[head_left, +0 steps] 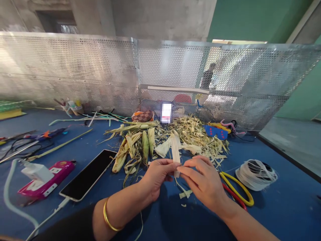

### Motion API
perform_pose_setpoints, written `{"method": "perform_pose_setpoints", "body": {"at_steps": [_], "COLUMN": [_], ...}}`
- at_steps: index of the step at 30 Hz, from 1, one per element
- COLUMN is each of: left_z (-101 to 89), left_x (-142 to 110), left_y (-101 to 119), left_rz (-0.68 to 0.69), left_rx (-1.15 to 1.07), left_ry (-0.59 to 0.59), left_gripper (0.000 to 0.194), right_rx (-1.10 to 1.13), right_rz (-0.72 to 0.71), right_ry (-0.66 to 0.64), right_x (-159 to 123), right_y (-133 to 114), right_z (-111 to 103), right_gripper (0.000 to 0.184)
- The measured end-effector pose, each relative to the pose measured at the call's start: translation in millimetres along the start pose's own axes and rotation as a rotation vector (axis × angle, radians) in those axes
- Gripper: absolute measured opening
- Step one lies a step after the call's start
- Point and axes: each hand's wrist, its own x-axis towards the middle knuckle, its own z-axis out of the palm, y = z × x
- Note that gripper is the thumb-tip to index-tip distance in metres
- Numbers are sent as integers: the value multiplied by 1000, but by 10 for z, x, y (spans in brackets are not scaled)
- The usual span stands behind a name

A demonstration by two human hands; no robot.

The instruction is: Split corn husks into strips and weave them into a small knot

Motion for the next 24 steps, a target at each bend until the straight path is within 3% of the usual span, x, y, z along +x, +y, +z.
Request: {"method": "perform_pose_setpoints", "body": {"at_steps": [5, 10, 16, 24], "left_z": [14, 33, 40, 39], "left_x": [-11, -47, -52, -47], "left_y": [-37, -10, -17, -33], "left_rz": [3, 19, 155, 204], "left_rx": [-12, -13, 146, 131], "left_ry": [-12, -15, 44, 16], "left_gripper": [28, 29, 22, 26], "right_rx": [58, 182, 319, 316], "right_rz": [71, 291, 464, 661], "right_ry": [-10, 11, -74, -170], "right_x": [-8, -19, -43, 7], "right_y": [-24, -7, -16, -87], "right_z": [24, 38, 64, 37], "right_gripper": [16, 11, 6, 13]}}
